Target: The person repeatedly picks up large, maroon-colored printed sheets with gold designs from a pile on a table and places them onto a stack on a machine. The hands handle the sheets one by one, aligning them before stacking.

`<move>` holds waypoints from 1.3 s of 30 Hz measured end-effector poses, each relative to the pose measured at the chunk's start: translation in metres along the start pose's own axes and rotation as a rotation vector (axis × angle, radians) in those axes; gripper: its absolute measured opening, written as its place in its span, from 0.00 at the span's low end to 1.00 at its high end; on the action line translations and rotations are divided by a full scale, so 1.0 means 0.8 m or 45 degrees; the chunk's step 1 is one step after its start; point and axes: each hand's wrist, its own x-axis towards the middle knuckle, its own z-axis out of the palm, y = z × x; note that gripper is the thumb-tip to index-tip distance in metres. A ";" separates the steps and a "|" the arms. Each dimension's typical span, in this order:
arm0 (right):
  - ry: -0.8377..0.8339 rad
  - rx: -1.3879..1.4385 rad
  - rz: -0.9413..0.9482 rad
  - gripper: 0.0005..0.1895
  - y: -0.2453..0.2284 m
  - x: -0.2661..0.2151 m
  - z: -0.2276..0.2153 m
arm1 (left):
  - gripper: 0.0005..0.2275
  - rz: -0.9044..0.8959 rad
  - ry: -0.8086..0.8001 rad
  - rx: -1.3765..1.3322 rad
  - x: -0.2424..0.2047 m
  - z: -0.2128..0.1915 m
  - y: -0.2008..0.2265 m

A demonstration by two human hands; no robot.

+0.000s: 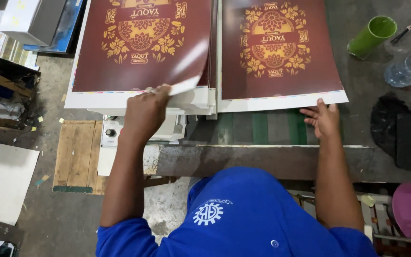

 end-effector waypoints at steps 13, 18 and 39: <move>-0.400 -0.067 -0.037 0.27 -0.047 -0.169 0.147 | 0.11 0.276 0.434 -0.508 0.015 -0.005 0.162; -0.770 0.328 0.110 0.20 -0.052 -0.198 0.155 | 0.18 0.355 0.135 -0.570 0.020 0.003 0.225; 0.051 0.225 -0.132 0.11 0.043 -0.211 -0.105 | 0.10 0.128 0.140 -0.017 -0.024 0.051 -0.027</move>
